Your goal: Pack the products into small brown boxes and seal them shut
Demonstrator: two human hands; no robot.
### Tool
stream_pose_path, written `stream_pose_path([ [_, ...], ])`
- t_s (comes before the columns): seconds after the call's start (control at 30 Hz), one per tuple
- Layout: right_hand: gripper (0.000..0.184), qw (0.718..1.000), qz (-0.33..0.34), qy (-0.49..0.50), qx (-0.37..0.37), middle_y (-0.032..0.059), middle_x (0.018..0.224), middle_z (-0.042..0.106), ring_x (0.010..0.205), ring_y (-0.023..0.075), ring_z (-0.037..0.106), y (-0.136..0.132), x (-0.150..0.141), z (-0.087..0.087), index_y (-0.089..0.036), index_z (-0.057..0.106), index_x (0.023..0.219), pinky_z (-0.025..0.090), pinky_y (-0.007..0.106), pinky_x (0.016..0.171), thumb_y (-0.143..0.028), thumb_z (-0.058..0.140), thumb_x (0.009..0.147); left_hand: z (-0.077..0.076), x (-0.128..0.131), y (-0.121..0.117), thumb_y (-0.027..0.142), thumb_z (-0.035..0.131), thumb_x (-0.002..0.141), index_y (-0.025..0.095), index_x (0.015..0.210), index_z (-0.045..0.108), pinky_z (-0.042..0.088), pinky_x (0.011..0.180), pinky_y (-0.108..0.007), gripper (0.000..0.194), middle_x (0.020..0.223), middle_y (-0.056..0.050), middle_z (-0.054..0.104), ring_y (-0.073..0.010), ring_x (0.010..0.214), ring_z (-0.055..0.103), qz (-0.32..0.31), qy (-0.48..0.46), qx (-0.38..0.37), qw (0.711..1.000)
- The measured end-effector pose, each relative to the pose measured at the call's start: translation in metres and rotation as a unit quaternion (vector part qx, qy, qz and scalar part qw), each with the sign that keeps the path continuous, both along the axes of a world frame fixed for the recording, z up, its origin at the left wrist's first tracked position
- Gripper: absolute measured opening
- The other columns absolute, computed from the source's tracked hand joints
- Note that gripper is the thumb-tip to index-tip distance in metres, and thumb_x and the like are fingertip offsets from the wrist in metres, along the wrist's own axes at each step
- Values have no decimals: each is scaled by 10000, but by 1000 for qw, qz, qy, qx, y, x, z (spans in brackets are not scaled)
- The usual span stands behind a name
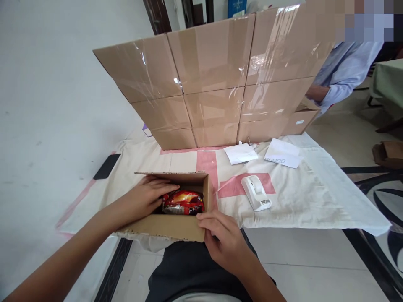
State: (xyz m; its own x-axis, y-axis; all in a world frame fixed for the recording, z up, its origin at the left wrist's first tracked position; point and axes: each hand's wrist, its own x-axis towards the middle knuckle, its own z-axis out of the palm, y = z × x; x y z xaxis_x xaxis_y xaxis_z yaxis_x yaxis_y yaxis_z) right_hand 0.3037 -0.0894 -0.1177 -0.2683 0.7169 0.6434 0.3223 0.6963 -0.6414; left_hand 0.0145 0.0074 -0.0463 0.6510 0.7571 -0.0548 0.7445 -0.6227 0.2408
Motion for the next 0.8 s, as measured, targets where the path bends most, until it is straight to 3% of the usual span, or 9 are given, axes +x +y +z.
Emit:
stream_pose_path([
  [0.1,328,1000,2,-8,14,85,1069,744,986,197,712,1,8,4,-210,627,1131,587,334,852,4,550,894,6,2,-1,167,525,871,259,1261,676,391,1013,-526,428,1169,-83,735,-297,1130,632,-26,83,31,996],
  [0.2,361,995,53,-33,75,125,1096,738,930,226,687,19,20,20,-180,629,1186,567,369,768,-29,452,909,12,-5,-1,209,511,862,220,1108,693,383,880,-490,306,1006,-78,711,-285,978,589,-73,67,47,994],
  [0.3,374,980,91,-138,112,134,1149,749,914,257,669,55,28,47,-178,652,1201,543,408,760,-90,402,937,11,-16,0,197,464,863,210,1010,668,377,808,-446,252,890,-63,675,-245,854,530,-101,-70,89,988],
  [0.43,233,908,96,-407,-9,107,866,762,748,248,682,95,10,80,-182,732,923,494,359,644,-158,501,937,-5,-25,-1,342,482,948,226,721,604,403,735,-420,282,637,-27,561,-207,670,480,-63,-328,152,930],
  [0.5,199,867,101,-485,-48,95,696,705,608,229,646,100,-5,85,-188,715,723,424,335,552,-169,604,887,-14,-27,-2,426,479,970,227,633,552,400,700,-413,397,581,-24,503,-202,625,462,-11,-426,183,886],
  [0.6,274,858,119,-498,-40,98,654,662,525,193,585,98,-18,83,-198,658,551,380,327,507,-197,729,815,-24,-27,-3,438,445,992,226,596,514,381,683,-403,455,579,-28,463,-206,635,445,49,-487,213,846],
  [0.67,218,871,139,-470,-28,105,768,702,518,165,554,99,-15,83,-197,697,623,373,320,479,-215,731,838,-28,-27,-3,429,450,990,221,584,516,384,699,-403,461,582,-27,456,-203,638,437,67,-508,214,832],
  [0.73,165,883,176,-434,-43,109,1044,746,550,143,565,104,-5,87,-200,740,787,407,311,473,-235,661,928,-30,-26,-4,419,448,985,217,582,526,381,705,-403,458,579,-25,454,-198,630,429,78,-527,214,819],
  [0.8,210,889,215,-396,-82,76,1377,658,692,142,657,110,8,91,-230,744,948,513,299,560,-263,551,1024,-32,-25,-4,393,440,987,216,590,545,378,707,-404,448,578,-27,460,-198,627,427,88,-543,215,807],
])
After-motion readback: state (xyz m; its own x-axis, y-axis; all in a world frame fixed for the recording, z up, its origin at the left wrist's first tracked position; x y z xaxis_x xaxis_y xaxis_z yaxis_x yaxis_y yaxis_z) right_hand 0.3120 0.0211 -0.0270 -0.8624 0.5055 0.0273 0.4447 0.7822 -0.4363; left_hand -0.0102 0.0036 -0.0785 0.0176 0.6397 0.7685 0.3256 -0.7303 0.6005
